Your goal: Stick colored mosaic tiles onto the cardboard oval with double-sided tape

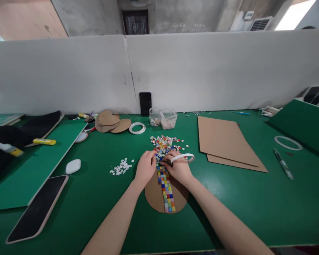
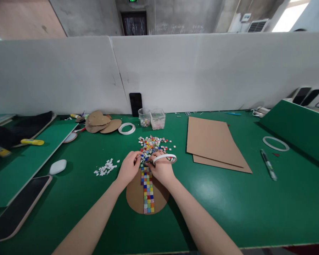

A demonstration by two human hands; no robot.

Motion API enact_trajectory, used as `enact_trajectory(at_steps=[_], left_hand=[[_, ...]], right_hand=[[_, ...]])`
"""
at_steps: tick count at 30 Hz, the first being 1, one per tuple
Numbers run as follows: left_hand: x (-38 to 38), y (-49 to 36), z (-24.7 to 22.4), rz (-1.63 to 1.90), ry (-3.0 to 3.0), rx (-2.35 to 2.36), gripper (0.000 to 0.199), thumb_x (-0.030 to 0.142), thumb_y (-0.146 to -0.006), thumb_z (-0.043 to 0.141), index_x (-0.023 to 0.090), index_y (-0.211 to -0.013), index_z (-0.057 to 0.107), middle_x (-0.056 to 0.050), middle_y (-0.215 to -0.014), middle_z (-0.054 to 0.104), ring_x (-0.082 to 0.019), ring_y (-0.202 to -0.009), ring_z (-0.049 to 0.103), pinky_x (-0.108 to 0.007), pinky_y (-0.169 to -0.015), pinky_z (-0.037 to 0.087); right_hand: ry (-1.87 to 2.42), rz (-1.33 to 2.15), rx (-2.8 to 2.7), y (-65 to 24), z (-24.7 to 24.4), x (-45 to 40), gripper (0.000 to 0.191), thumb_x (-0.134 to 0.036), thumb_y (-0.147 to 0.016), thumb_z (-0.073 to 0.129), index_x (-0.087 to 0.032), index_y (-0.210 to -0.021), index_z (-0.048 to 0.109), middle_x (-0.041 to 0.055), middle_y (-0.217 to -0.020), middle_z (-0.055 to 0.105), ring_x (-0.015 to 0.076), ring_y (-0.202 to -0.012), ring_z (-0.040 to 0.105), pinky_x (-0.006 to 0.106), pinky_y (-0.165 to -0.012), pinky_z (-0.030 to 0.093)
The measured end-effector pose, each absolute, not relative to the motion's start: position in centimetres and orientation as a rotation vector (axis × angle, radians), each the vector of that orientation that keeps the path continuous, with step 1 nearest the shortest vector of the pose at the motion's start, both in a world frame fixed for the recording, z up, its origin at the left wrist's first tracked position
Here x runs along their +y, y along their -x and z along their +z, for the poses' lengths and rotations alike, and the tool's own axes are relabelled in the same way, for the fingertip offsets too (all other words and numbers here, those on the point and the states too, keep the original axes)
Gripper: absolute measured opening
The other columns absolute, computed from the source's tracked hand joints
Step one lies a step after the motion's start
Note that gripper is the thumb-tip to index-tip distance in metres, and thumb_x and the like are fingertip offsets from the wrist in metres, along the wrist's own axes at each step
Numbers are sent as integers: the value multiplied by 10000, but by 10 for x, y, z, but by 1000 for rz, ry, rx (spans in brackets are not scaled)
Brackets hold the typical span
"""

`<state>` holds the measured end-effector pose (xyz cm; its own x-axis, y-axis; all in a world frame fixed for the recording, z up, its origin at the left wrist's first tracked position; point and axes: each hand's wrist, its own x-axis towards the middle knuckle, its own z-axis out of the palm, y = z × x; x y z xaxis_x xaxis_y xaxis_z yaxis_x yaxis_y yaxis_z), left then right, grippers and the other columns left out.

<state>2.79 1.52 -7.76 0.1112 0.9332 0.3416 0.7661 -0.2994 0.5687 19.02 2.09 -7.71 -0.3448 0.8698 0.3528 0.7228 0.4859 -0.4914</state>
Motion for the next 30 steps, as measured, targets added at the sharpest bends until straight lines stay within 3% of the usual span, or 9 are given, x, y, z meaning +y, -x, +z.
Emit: enact_trajectory(at_steps=[6,11,16,22,27,30], left_hand=[[13,-31,-75,1029,-2078,1673,204,189,-873,387,198,-1012,537,-60,-933,585,-183,-849,571,-283,-706,461],[13,-32,-73,1010,-1922,1647,275,309,-895,371,204,-1102,518,-56,-895,620,-161,-725,585,-260,-623,464],[12,-36,-72,1002,-1899,1467,288,349,-890,372,200,-1033,572,-61,-951,632,-165,-778,594,-262,-674,465],[13,-41,-72,1028,-1639,1394,238,400,-819,481,187,-803,585,-8,-709,616,-127,-577,558,-214,-514,425],[20,-34,-70,1167,-1366,1458,254,421,-772,535,169,-749,555,21,-579,560,-88,-445,496,-185,-424,386],[25,-28,-70,1247,-1315,1509,260,419,-769,538,160,-777,530,15,-595,560,-84,-446,507,-181,-417,403]], right_hand=[[1316,407,-2120,-188,-78,18,79,-225,-830,519,-199,-812,591,60,-938,602,210,-888,547,309,-749,441],[1264,455,-1999,-192,-75,19,95,-250,-834,510,-210,-783,580,56,-890,582,218,-898,545,323,-764,442],[1179,501,-1919,-194,-74,21,75,-224,-813,532,-216,-779,599,48,-862,583,216,-881,547,348,-796,439],[1188,523,-1894,-194,-80,20,97,-237,-796,548,-218,-819,640,73,-943,567,236,-910,549,391,-804,457],[1186,616,-1878,-193,-73,23,218,-254,-787,567,-233,-998,620,74,-1029,563,230,-943,557,378,-818,461],[1072,660,-1663,-198,-45,15,126,-287,-816,537,-230,-881,629,63,-926,587,213,-881,571,350,-725,482]])
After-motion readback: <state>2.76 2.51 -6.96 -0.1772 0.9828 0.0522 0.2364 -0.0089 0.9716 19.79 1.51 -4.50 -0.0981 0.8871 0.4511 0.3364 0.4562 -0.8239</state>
